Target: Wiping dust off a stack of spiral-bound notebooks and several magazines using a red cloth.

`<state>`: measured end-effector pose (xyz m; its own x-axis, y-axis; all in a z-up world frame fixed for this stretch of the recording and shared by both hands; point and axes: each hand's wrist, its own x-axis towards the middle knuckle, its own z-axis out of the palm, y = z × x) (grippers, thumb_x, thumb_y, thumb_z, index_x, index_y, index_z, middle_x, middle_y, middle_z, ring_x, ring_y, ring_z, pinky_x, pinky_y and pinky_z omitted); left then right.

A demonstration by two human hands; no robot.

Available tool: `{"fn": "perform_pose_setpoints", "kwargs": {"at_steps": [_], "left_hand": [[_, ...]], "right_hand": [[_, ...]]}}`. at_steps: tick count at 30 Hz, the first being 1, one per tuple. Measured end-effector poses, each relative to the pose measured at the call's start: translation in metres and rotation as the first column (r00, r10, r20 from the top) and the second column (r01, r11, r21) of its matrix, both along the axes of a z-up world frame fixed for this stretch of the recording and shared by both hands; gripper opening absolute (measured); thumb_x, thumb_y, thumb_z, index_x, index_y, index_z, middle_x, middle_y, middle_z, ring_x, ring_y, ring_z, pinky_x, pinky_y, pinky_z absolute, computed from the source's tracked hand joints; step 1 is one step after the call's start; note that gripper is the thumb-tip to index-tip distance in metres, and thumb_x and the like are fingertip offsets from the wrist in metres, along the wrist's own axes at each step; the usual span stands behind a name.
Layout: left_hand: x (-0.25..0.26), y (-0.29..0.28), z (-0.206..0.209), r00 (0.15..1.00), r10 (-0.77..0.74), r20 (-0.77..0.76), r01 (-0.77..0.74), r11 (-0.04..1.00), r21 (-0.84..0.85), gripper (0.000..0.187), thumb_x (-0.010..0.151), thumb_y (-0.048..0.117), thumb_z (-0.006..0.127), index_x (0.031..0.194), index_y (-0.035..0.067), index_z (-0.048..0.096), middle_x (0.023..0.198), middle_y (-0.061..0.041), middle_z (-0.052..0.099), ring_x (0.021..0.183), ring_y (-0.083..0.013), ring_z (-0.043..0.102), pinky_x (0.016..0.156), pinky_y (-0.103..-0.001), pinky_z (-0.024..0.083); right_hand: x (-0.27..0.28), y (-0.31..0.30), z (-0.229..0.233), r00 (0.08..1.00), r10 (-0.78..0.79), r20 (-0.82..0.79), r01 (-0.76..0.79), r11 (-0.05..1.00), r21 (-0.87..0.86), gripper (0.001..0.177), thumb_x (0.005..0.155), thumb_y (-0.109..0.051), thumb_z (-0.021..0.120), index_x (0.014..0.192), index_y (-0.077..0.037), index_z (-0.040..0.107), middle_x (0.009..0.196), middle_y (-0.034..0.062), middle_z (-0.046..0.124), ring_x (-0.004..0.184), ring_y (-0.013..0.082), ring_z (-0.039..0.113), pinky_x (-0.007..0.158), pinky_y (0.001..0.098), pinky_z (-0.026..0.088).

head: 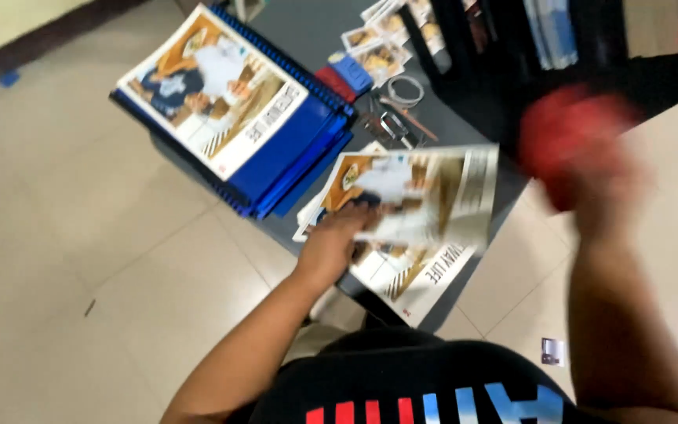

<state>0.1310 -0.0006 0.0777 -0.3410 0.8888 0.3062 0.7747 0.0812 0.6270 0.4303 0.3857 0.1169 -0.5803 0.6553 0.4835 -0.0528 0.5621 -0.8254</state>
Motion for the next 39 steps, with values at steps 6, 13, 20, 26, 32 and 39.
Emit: {"fn": "perform_pose_setpoints", "kwargs": {"at_steps": [6, 13, 20, 26, 32, 39], "left_hand": [[0.003, -0.014, 0.025, 0.457, 0.119, 0.882, -0.318, 0.947, 0.037, 0.039, 0.105, 0.014, 0.062, 0.142, 0.004, 0.053, 0.124, -0.021, 0.072, 0.11, -0.0292, 0.072, 0.097, -0.043, 0.058], [0.065, -0.025, -0.086, -0.221, -0.02, 0.975, -0.486, 0.869, -0.093, 0.054, 0.094, 0.014, 0.061, 0.145, 0.011, 0.042, 0.132, -0.014, 0.065, 0.113, -0.023, 0.068, 0.093, -0.037, 0.058], [0.099, -0.017, -0.169, 0.054, 0.255, 0.965, -0.572, 0.8, -0.18, 0.06, 0.104, 0.017, 0.067, 0.15, -0.002, 0.036, 0.138, -0.019, 0.057, 0.122, -0.0239, 0.057, 0.098, -0.035, 0.049], [0.116, 0.006, -0.022, -0.137, 0.25, 0.958, -0.689, 0.671, -0.274, 0.056, 0.096, 0.017, 0.062, 0.147, 0.003, 0.044, 0.123, -0.017, 0.069, 0.107, -0.0231, 0.069, 0.09, -0.036, 0.058], [0.138, 0.064, 0.076, 0.228, 0.274, 0.934, -0.746, 0.666, -0.014, 0.044, 0.101, 0.017, 0.063, 0.141, 0.002, 0.054, 0.122, -0.014, 0.071, 0.109, -0.0185, 0.068, 0.094, -0.033, 0.056], [0.133, 0.094, 0.145, 0.687, 0.219, 0.692, -0.59, 0.725, 0.356, 0.049, 0.109, 0.019, 0.057, 0.155, 0.005, 0.045, 0.151, -0.012, 0.051, 0.139, -0.0194, 0.051, 0.12, -0.037, 0.039]], "right_hand": [[-0.083, -0.105, 0.141, 0.993, -0.111, -0.035, 0.109, 0.784, 0.611, 0.022, 0.115, -0.011, 0.056, 0.133, 0.0, 0.063, 0.13, 0.0131, 0.067, 0.108, 0.0256, 0.067, 0.094, 0.0354, 0.057], [-0.163, -0.242, 0.028, 0.776, 0.41, 0.479, -0.576, 0.769, 0.275, 0.051, 0.08, -0.015, 0.074, 0.131, -0.013, 0.069, 0.135, 0.02, 0.062, 0.122, 0.0383, 0.058, 0.104, 0.0471, 0.044], [-0.185, -0.176, -0.023, 0.532, 0.635, 0.561, -0.778, 0.628, 0.027, 0.032, 0.096, -0.021, 0.057, 0.125, -0.019, 0.07, 0.119, 0.0102, 0.072, 0.103, 0.0272, 0.068, 0.087, 0.0416, 0.052], [-0.172, -0.046, -0.04, 0.624, 0.327, 0.71, -0.626, 0.752, 0.205, 0.049, 0.094, -0.006, 0.055, 0.138, -0.024, 0.067, 0.145, 0.0173, 0.053, 0.124, 0.037, 0.058, 0.101, 0.0432, 0.05], [-0.117, -0.107, 0.071, 0.426, 0.649, 0.63, -0.863, 0.501, 0.066, 0.079, 0.078, -0.035, 0.071, 0.151, -0.016, 0.046, 0.164, 0.0208, 0.025, 0.147, 0.0438, 0.037, 0.113, 0.05, 0.043], [-0.122, -0.105, 0.083, 0.523, 0.846, 0.099, -0.832, 0.533, -0.156, 0.085, 0.083, -0.008, 0.067, 0.16, -0.007, 0.031, 0.158, 0.0211, 0.047, 0.141, 0.0335, 0.052, 0.11, 0.043, 0.05]]}}
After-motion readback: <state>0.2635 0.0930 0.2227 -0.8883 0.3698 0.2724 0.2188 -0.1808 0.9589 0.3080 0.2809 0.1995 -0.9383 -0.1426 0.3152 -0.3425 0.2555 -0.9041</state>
